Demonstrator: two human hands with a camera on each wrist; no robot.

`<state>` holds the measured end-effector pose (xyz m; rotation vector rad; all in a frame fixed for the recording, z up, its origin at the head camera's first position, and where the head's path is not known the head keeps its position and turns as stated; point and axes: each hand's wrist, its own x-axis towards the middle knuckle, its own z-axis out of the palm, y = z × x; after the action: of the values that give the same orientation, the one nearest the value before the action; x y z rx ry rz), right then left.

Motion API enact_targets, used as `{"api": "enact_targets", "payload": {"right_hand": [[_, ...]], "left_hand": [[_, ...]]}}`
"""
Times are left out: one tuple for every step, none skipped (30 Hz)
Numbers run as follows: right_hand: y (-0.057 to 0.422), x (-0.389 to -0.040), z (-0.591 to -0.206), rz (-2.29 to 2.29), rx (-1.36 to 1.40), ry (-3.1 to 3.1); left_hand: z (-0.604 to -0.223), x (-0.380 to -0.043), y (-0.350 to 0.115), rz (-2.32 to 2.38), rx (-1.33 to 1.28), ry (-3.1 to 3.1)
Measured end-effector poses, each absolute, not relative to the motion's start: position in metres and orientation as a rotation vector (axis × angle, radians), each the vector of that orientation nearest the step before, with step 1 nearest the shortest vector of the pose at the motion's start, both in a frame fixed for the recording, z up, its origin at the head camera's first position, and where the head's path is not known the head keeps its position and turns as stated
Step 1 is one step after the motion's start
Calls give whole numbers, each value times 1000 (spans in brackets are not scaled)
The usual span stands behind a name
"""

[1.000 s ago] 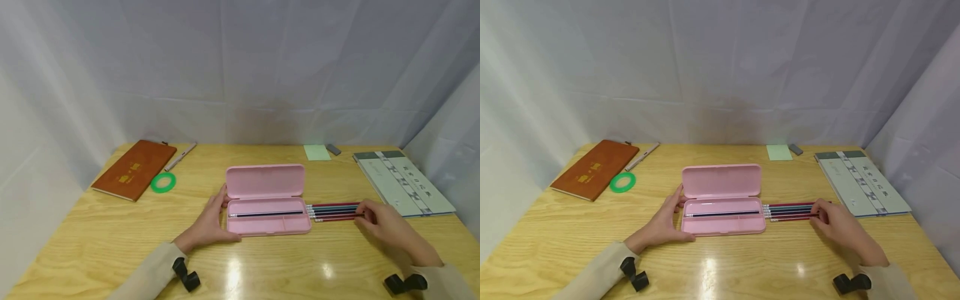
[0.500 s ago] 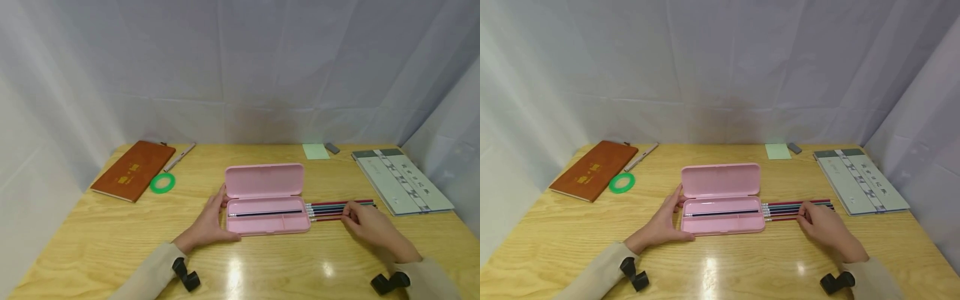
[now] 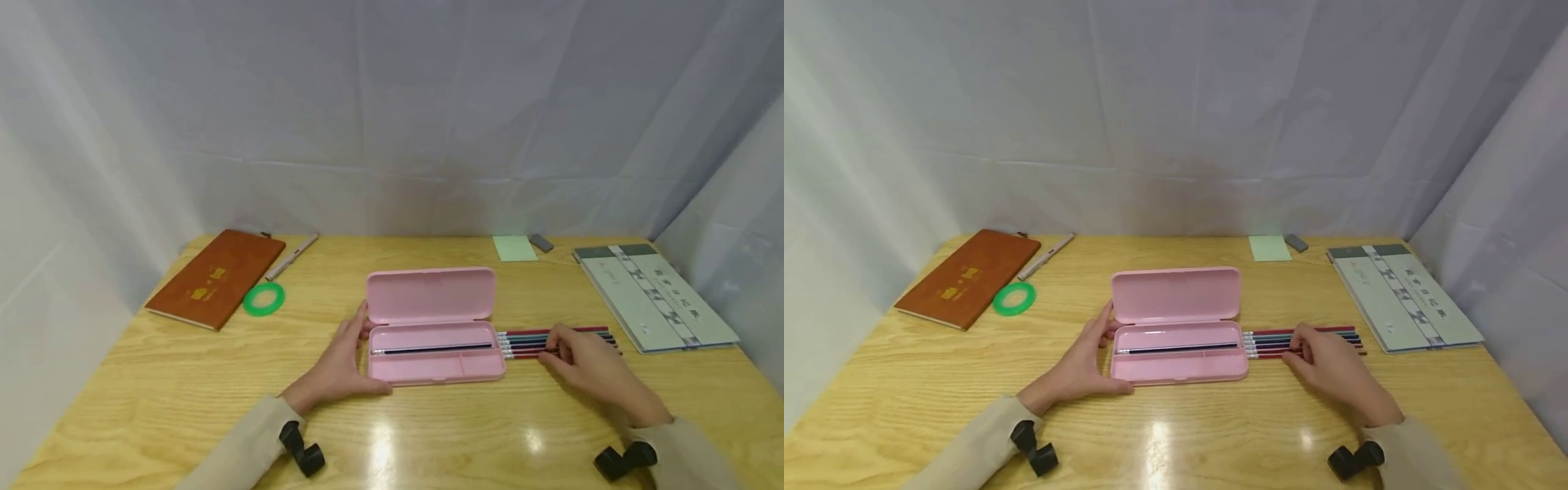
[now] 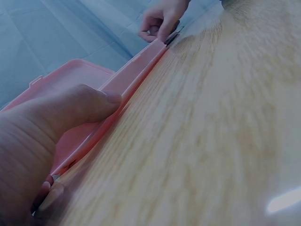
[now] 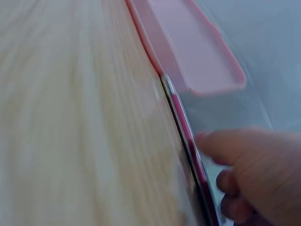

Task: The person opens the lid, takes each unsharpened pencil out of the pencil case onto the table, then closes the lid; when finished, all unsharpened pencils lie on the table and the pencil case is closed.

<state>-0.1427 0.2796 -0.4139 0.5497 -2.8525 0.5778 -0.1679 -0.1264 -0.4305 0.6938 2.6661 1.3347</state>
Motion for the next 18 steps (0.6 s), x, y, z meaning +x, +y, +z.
{"api": "enact_targets", "payload": {"right_hand": [[273, -145, -414, 604, 567, -2840], [266, -147, -414, 622, 601, -2816], [259, -150, -414, 634, 635, -2795], [251, -154, -413, 641, 679, -2766], [242, -158, -413, 647, 722, -2744], [234, -161, -412, 649, 763, -2736], [226, -165, -412, 645, 801, -2731], [218, -168, -411, 633, 846, -2733], [210, -171, -410, 618, 875, -2749], [202, -174, -408, 610, 900, -2772], [196, -177, -407, 598, 925, -2799], [189, -180, -405, 588, 944, -2830], [183, -183, -404, 581, 956, -2862], [177, -186, -402, 583, 976, -2888], [171, -190, -402, 589, 992, -2906], [165, -193, -402, 596, 1014, -2917], [159, -195, -401, 598, 1033, -2926], [153, -197, -401, 589, 1045, -2931]], "left_hand": [[-431, -168, -127, 1336, 694, 2667], [-431, -168, -127, 1339, 696, 2667], [-432, -168, -127, 1343, 699, 2665], [-432, -168, -127, 1346, 700, 2664], [-432, -168, -127, 1345, 701, 2664], [-433, -168, -127, 1345, 704, 2665], [-433, -168, -127, 1348, 705, 2664], [-434, -168, -126, 1350, 705, 2661], [-434, -168, -126, 1350, 705, 2660], [-434, -168, -126, 1348, 706, 2662], [-434, -168, -126, 1345, 705, 2664], [-434, -168, -126, 1343, 705, 2666], [-434, -168, -126, 1341, 702, 2664], [-434, -168, -126, 1338, 699, 2664], [-433, -168, -126, 1338, 697, 2665], [-432, -168, -126, 1337, 694, 2664], [-432, -168, -127, 1333, 687, 2662], [-432, -168, -127, 1331, 684, 2661]]}}
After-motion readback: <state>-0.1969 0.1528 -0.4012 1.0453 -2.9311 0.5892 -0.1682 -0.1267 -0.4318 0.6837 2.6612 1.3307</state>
